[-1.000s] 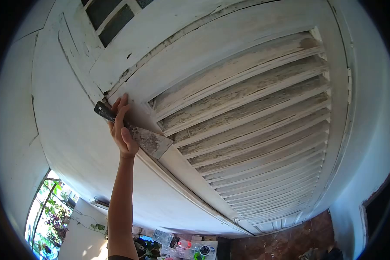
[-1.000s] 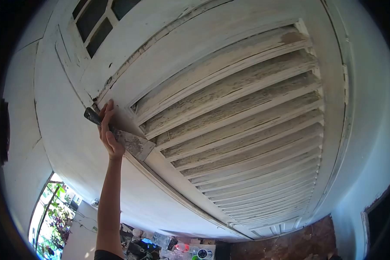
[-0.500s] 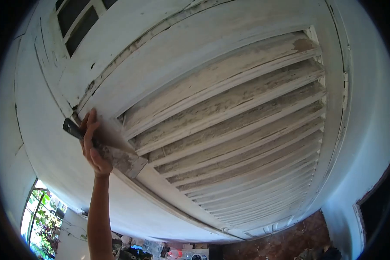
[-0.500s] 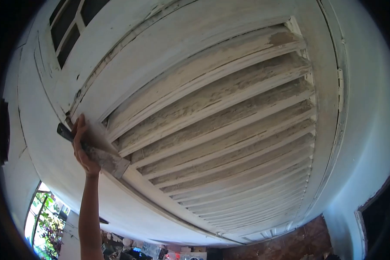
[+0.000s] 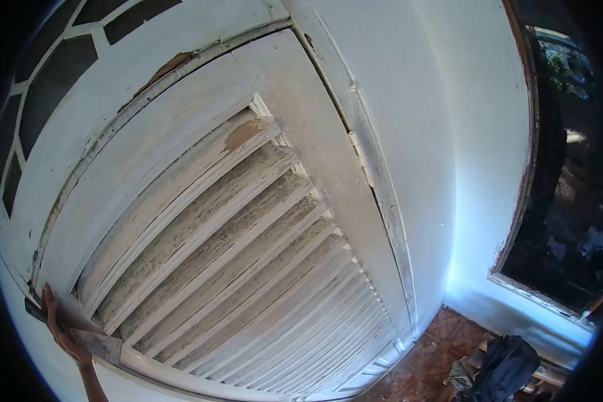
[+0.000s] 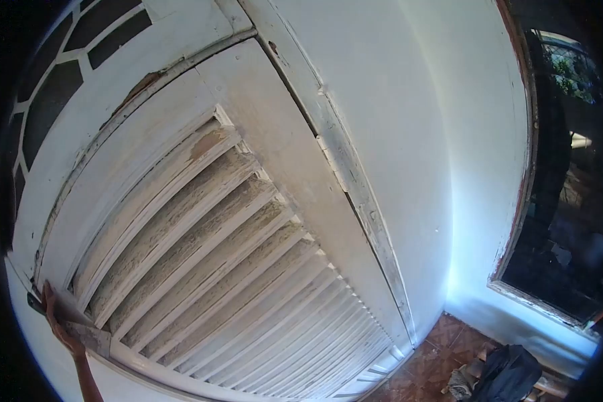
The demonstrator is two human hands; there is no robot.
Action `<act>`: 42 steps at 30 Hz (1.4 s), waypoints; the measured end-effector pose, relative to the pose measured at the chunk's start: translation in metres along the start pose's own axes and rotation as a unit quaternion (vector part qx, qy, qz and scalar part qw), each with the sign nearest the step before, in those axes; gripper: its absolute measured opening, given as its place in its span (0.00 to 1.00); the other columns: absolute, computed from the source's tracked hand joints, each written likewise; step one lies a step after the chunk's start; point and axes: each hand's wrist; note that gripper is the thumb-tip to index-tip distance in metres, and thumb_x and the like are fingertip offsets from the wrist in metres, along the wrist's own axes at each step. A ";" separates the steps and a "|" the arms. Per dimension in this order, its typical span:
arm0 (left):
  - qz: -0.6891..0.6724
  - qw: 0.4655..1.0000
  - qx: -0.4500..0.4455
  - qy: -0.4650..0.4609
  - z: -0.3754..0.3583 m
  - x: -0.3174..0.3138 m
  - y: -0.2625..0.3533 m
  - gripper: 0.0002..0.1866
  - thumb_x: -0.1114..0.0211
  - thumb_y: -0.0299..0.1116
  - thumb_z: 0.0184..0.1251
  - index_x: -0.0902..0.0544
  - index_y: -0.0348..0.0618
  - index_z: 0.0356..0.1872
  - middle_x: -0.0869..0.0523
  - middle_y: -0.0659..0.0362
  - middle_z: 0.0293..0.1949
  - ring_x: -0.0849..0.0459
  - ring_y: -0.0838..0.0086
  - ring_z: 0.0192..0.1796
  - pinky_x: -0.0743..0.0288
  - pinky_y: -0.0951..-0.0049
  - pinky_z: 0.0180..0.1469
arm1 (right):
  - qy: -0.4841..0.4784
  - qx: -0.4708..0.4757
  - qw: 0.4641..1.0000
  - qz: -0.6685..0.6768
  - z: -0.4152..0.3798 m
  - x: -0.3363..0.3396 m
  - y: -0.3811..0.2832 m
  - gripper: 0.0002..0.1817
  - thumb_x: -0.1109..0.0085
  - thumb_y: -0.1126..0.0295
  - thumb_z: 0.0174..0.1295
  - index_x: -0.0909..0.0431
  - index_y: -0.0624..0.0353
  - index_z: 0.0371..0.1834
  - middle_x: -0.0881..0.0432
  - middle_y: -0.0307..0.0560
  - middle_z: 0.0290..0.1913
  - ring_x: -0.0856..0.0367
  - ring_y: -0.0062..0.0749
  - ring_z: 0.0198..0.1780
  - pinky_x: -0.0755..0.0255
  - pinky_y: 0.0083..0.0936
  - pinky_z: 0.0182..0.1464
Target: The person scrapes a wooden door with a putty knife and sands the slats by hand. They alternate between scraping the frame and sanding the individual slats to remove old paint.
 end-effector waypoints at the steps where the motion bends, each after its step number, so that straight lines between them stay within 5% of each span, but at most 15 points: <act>1: 0.000 1.000 -0.003 -0.005 0.002 0.000 -0.001 0.36 0.70 0.59 0.80 0.28 0.37 0.65 0.29 0.44 0.73 0.38 0.48 0.77 0.50 0.46 0.79 | -0.010 -0.017 1.000 0.012 0.009 0.013 -0.010 0.12 0.39 0.64 0.68 0.15 0.62 0.43 0.14 0.53 0.38 0.15 0.46 0.39 0.21 0.42 0.42; 9: 0.032 0.997 -0.062 -0.016 0.017 -0.002 0.016 0.37 0.62 0.58 0.78 0.27 0.33 0.67 0.27 0.43 0.71 0.34 0.47 0.76 0.47 0.49 0.77 | 0.083 0.043 0.989 0.111 0.084 0.158 -0.168 0.19 0.30 0.55 0.59 0.13 0.58 0.46 0.13 0.61 0.44 0.13 0.57 0.45 0.22 0.47 0.48; 10: 0.039 0.997 -0.065 -0.022 0.019 0.000 0.022 0.38 0.61 0.58 0.78 0.28 0.32 0.68 0.27 0.42 0.71 0.35 0.47 0.76 0.47 0.50 0.77 | 0.171 0.139 0.967 0.126 0.102 0.157 -0.176 0.21 0.31 0.52 0.61 0.14 0.57 0.48 0.13 0.61 0.39 0.13 0.55 0.44 0.22 0.44 0.47; 11: 0.045 0.996 -0.070 -0.026 0.022 0.000 0.029 0.38 0.60 0.58 0.77 0.29 0.31 0.69 0.27 0.41 0.71 0.35 0.47 0.77 0.47 0.51 0.77 | 0.153 0.107 0.972 0.146 0.085 0.206 -0.226 0.22 0.35 0.51 0.65 0.15 0.60 0.47 0.12 0.58 0.40 0.13 0.53 0.43 0.22 0.41 0.46; 15: -0.128 0.985 0.060 0.094 0.010 -0.012 0.077 0.36 0.59 0.55 0.80 0.30 0.29 0.70 0.26 0.43 0.69 0.30 0.51 0.73 0.42 0.54 0.75 | 0.142 0.114 0.967 0.179 0.078 0.266 -0.294 0.21 0.39 0.52 0.68 0.16 0.61 0.49 0.13 0.56 0.38 0.13 0.53 0.41 0.22 0.42 0.44; 17: -0.257 0.929 0.200 0.175 -0.038 -0.023 0.093 0.31 0.56 0.53 0.81 0.21 0.32 0.60 0.18 0.45 0.57 0.21 0.59 0.62 0.30 0.58 0.64 | 0.155 0.119 0.960 0.200 0.062 0.297 -0.327 0.20 0.40 0.53 0.70 0.16 0.60 0.49 0.13 0.56 0.37 0.13 0.52 0.41 0.22 0.40 0.44; 19: -0.167 0.967 0.174 0.080 -0.074 -0.009 0.140 0.28 0.52 0.52 0.80 0.15 0.34 0.43 0.14 0.51 0.37 0.17 0.66 0.46 0.27 0.62 0.49 | 0.178 0.202 0.938 0.220 0.055 0.315 -0.346 0.20 0.42 0.55 0.73 0.16 0.61 0.52 0.12 0.56 0.42 0.12 0.50 0.41 0.21 0.38 0.45; 22: -0.392 0.909 0.140 -0.039 -0.086 -0.021 0.246 0.26 0.46 0.50 0.78 0.13 0.39 0.30 0.18 0.62 0.18 0.18 0.68 0.26 0.28 0.65 0.43 | 0.174 0.235 0.926 0.238 0.043 0.353 -0.381 0.16 0.37 0.61 0.71 0.16 0.62 0.51 0.12 0.51 0.38 0.12 0.36 0.37 0.22 0.31 0.40; 26: -0.526 0.711 0.230 -0.406 -0.123 -0.081 0.353 0.22 0.31 0.30 0.56 0.12 0.46 0.55 0.14 0.53 0.29 0.15 0.64 0.29 0.21 0.64 0.37 | 0.134 0.241 0.901 0.335 0.019 0.391 -0.415 0.14 0.32 0.63 0.68 0.15 0.61 0.49 0.12 0.42 0.33 0.16 0.20 0.32 0.23 0.23 0.37; 29: -0.473 0.629 0.204 -0.581 -0.152 -0.123 0.425 0.25 0.32 0.51 0.67 0.18 0.57 0.63 0.13 0.49 0.45 0.11 0.57 0.40 0.19 0.59 0.44 | 0.130 0.215 0.912 0.325 0.002 0.395 -0.423 0.17 0.31 0.61 0.66 0.16 0.62 0.50 0.12 0.45 0.37 0.14 0.24 0.40 0.20 0.24 0.40; 33: -0.613 0.559 0.111 -0.546 -0.231 -0.175 0.474 0.23 0.38 0.52 0.72 0.17 0.46 0.57 0.21 0.46 0.57 0.15 0.50 0.49 0.23 0.54 0.49 | 0.177 0.217 0.921 0.271 0.003 0.375 -0.401 0.19 0.30 0.62 0.66 0.18 0.62 0.53 0.14 0.50 0.46 0.13 0.29 0.41 0.20 0.27 0.39; 36: -0.618 0.567 0.074 -0.540 -0.250 -0.204 0.480 0.23 0.38 0.49 0.74 0.18 0.42 0.58 0.19 0.46 0.53 0.17 0.51 0.51 0.24 0.54 0.54 | 0.271 0.159 0.945 0.091 0.003 0.384 -0.388 0.30 0.28 0.58 0.62 0.26 0.56 0.65 0.22 0.54 0.58 0.19 0.48 0.56 0.24 0.43 0.53; 39: -0.595 0.448 0.016 -0.667 -0.227 -0.203 0.470 0.21 0.40 0.48 0.75 0.17 0.41 0.54 0.20 0.46 0.51 0.16 0.53 0.44 0.24 0.55 0.48 | 0.339 0.236 0.905 -0.105 0.001 0.412 -0.410 0.34 0.26 0.56 0.58 0.27 0.54 0.66 0.22 0.51 0.60 0.17 0.42 0.47 0.25 0.39 0.52; 41: -0.583 0.429 -0.093 -0.684 -0.243 -0.209 0.472 0.21 0.41 0.49 0.75 0.16 0.43 0.53 0.20 0.47 0.52 0.16 0.55 0.44 0.24 0.57 0.47 | 0.291 0.246 0.914 -0.140 0.008 0.399 -0.406 0.32 0.30 0.53 0.61 0.26 0.51 0.67 0.21 0.51 0.58 0.18 0.48 0.51 0.26 0.39 0.53; 42: -0.578 0.420 -0.097 -0.693 -0.238 -0.209 0.473 0.21 0.41 0.49 0.75 0.16 0.43 0.53 0.20 0.47 0.52 0.16 0.55 0.44 0.24 0.57 0.47 | 0.130 0.203 0.965 -0.098 0.012 0.383 -0.399 0.31 0.33 0.52 0.63 0.27 0.50 0.68 0.20 0.51 0.59 0.18 0.50 0.52 0.25 0.40 0.54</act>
Point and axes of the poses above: each hand's wrist, its own z-axis towards the middle knuckle, its own x-axis out of the back of the hand, y = z × x
